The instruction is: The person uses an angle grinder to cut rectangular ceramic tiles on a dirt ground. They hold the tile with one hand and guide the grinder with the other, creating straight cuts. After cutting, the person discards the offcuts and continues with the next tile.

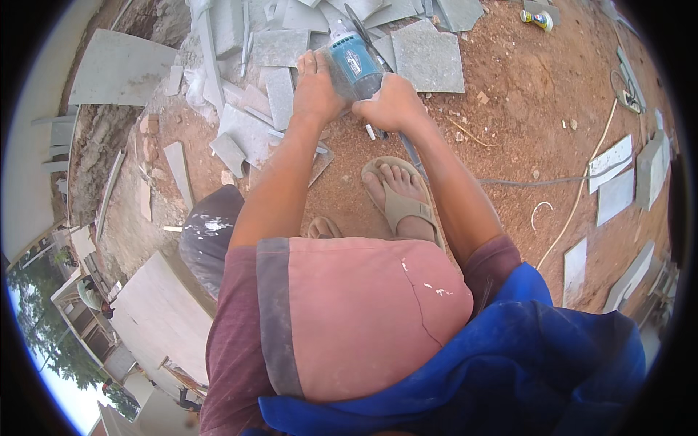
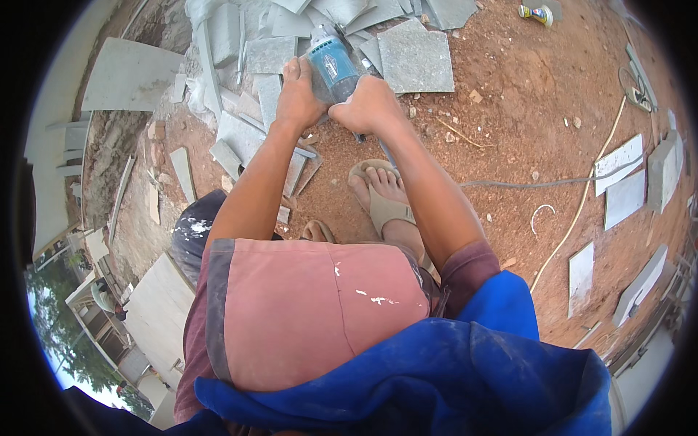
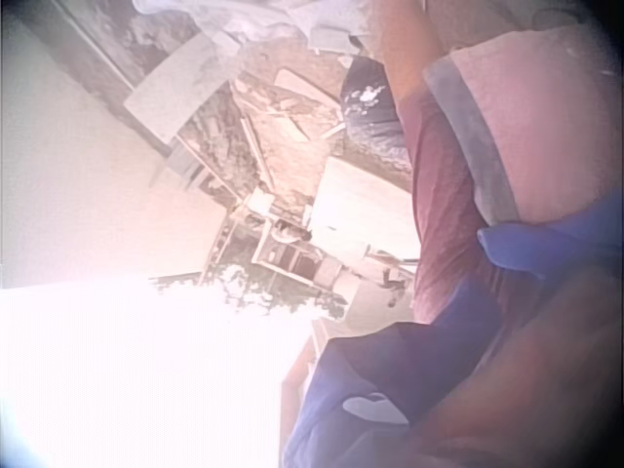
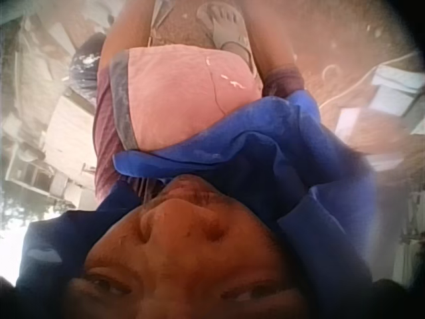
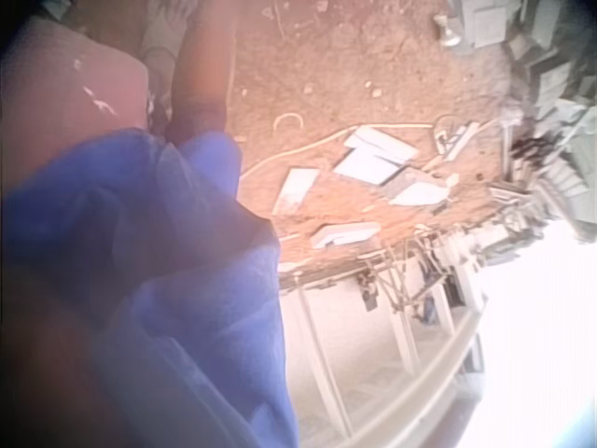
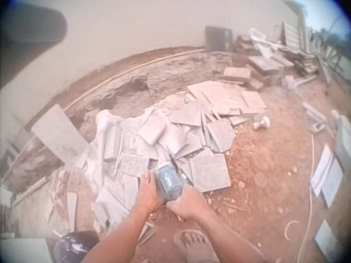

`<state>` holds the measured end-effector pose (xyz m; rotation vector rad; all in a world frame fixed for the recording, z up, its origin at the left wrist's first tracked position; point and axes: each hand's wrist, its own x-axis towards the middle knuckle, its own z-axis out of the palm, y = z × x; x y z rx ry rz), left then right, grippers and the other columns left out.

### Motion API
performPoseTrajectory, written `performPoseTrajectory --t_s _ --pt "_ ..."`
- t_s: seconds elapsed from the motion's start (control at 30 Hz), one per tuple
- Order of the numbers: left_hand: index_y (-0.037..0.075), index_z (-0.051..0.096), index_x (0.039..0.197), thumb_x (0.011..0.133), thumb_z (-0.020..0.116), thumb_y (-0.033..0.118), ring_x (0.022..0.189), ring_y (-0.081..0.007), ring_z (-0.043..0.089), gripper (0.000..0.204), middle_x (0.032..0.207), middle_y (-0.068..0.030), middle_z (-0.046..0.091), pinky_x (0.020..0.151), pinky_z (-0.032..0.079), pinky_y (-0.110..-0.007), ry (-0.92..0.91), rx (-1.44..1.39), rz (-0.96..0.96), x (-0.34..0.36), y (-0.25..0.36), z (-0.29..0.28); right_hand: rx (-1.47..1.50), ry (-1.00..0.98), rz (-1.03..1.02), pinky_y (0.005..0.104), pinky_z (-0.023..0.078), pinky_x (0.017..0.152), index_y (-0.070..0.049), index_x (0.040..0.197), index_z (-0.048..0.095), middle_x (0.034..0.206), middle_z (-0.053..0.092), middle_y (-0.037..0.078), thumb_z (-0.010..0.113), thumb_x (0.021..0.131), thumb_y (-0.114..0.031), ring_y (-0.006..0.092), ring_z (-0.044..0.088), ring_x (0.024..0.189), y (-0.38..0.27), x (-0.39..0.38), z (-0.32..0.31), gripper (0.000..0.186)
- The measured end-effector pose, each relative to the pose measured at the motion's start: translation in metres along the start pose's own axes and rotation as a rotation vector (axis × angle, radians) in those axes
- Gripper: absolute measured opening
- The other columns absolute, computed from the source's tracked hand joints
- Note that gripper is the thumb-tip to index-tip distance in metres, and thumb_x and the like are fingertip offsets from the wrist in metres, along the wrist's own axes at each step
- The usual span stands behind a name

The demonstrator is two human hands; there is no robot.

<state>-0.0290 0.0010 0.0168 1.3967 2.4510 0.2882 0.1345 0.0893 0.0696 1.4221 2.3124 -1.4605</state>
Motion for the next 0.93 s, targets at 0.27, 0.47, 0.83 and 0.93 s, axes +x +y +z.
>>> performPoseTrajectory --t_s 0.27,0.47,0.83,0.93 --pt "-0.014 0.028 0.164 0.067 0.099 0.032 0.163 -0.047 0.024 0.129 0.174 -0.0324 0.027 0.134 0.03 -0.046 0.021 -0.029 0.035 0.003 -0.008 0.007 -0.025 -0.013 0.014 0.044 0.062 0.085 0.013 0.093 0.077 0.096 0.077 0.033 0.08 0.072 -0.034 0.0415 0.079 0.093 -0.005 0.004 0.0 0.052" --pt "-0.015 0.029 0.164 0.071 0.097 0.035 0.163 -0.0473 0.024 0.126 0.173 -0.033 0.028 0.134 0.029 -0.046 0.012 0.074 0.023 0.003 -0.01 0.013 -0.002 0.014 -0.042 0.0427 0.061 0.076 0.014 0.085 0.073 0.083 0.077 0.027 0.082 0.069 -0.034 0.0348 0.078 0.08 -0.004 0.004 0.0 0.051" --pt "-0.015 0.027 0.165 0.073 0.097 0.035 0.165 -0.0466 0.022 0.126 0.175 -0.0316 0.027 0.134 0.03 -0.045 -0.006 0.063 0.005 0.005 -0.008 0.013 -0.052 -0.038 -0.008 0.0441 0.062 0.084 0.015 0.097 0.077 0.097 0.077 0.034 0.081 0.07 -0.036 0.0423 0.08 0.093 -0.009 0.009 -0.003 0.058" --pt "-0.015 0.023 0.166 0.073 0.098 0.038 0.165 -0.0465 0.02 0.13 0.176 -0.031 0.024 0.135 0.028 -0.045 -0.032 0.04 -0.01 0.006 -0.009 0.011 -0.074 -0.029 -0.013 0.0433 0.063 0.085 0.014 0.098 0.078 0.1 0.078 0.033 0.081 0.07 -0.038 0.0422 0.08 0.094 -0.012 0.009 -0.004 0.059"
